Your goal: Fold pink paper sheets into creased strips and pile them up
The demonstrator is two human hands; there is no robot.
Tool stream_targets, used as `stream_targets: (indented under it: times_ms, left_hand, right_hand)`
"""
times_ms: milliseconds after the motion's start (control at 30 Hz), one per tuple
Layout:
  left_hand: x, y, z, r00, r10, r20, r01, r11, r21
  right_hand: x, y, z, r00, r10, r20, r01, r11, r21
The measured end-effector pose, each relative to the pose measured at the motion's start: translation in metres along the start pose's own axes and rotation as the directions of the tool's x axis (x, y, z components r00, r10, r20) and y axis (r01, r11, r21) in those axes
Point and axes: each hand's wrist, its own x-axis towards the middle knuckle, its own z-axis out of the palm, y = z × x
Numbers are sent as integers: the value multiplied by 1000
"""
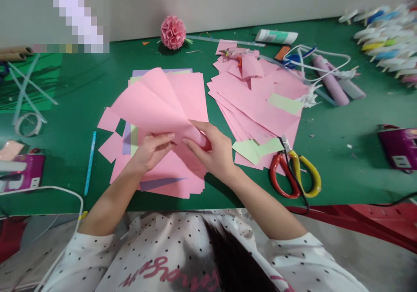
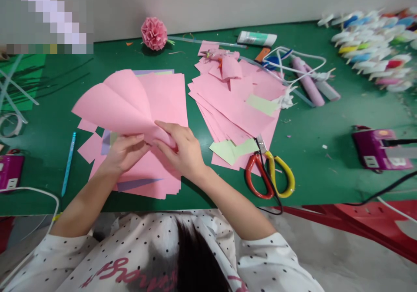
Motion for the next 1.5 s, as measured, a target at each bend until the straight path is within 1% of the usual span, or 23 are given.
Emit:
stream_targets:
  times_ms: [67,133,200,233,267,300,333,367,400,433,467,533,567,633,700,767,967,1167,1233,1300,1367,1433,1500]
  left_hand:
    - [4,2,-2,999,48,-2,-48,998,43]
    - [8,4,-5,992,121,-29,-118,989,93]
    - [11,4,-10,965,249,-77,-232,955,183]
    - [11,4,-13,930,354,-102,-318,911,265]
    - [11,3,-15,868,483,-119,-411,832,373]
    - [10,2,-18,778,617,-117,-492,714,498]
    - [9,1,-20,686,723,-82,-531,574,624]
    - [8,0,-22,619,785,-21,-525,434,733]
    - [7,-1,-23,604,795,50,-490,322,810]
    - [6,-2,-23,644,756,117,-448,248,859]
    - [6,-3,-22,699,697,161,-417,213,884]
    - [5,-4,-18,777,595,207,-399,211,892]
    - [6,-4,-15,798,563,214,-400,229,887]
    - [6,-4,-10,816,541,204,-402,278,872]
    - [6,-2,-8,817,547,182,-401,314,860]
    - [5,1,-7,820,545,176,-397,319,861]
    - [0,1,-7,801,544,251,-420,210,883]
    - [-3,1,-6,779,547,307,-441,130,888]
    - [-2,3,-7,765,568,303,-444,124,887]
    - [-1,4,-7,753,597,276,-441,147,885]
    - [1,6,-9,746,618,251,-434,164,886]
    - [3,8,-12,742,627,238,-422,160,892]
    - [4,11,-14,740,633,228,-410,155,899]
  right_hand:
    - [1,4,-3,1000,-13,-27,12,999,-47]
    - [3,10,-7,998,6,-65,-14,992,-127]
    - [4,17,-11,994,29,-110,-52,974,-221]
    - [5,20,-13,991,31,-130,-64,963,-260]
    - [5,23,-14,989,27,-147,-69,955,-288]
    - [6,26,-15,987,21,-157,-69,949,-306]
    - [6,28,-15,987,15,-160,-66,945,-319]
    - [6,29,-15,988,13,-153,-64,943,-328]
    - [6,29,-15,990,13,-138,-59,940,-336]
    - [6,29,-14,993,14,-114,-53,938,-343]
    - [5,28,-12,996,16,-83,-44,936,-349]
    - [4,26,-9,1000,13,-18,-18,934,-358]
    - [3,26,-7,1000,6,7,-3,933,-359]
    - [3,26,-5,999,-13,40,27,932,-360]
    - [3,26,-5,998,-39,48,54,930,-365]
    - [3,27,-6,997,-69,41,80,925,-372]
    - [1,25,-8,978,-207,1,195,920,-339]
    - [1,24,-8,980,-199,-18,173,890,-421]
    - [3,24,-10,966,-255,-50,212,883,-418]
    - [6,25,-12,954,-290,-73,238,883,-404]
    - [8,27,-15,966,-248,-78,195,889,-415]
    - [10,32,-20,982,-170,-80,117,886,-449]
    - [12,40,-27,986,-128,-109,61,876,-479]
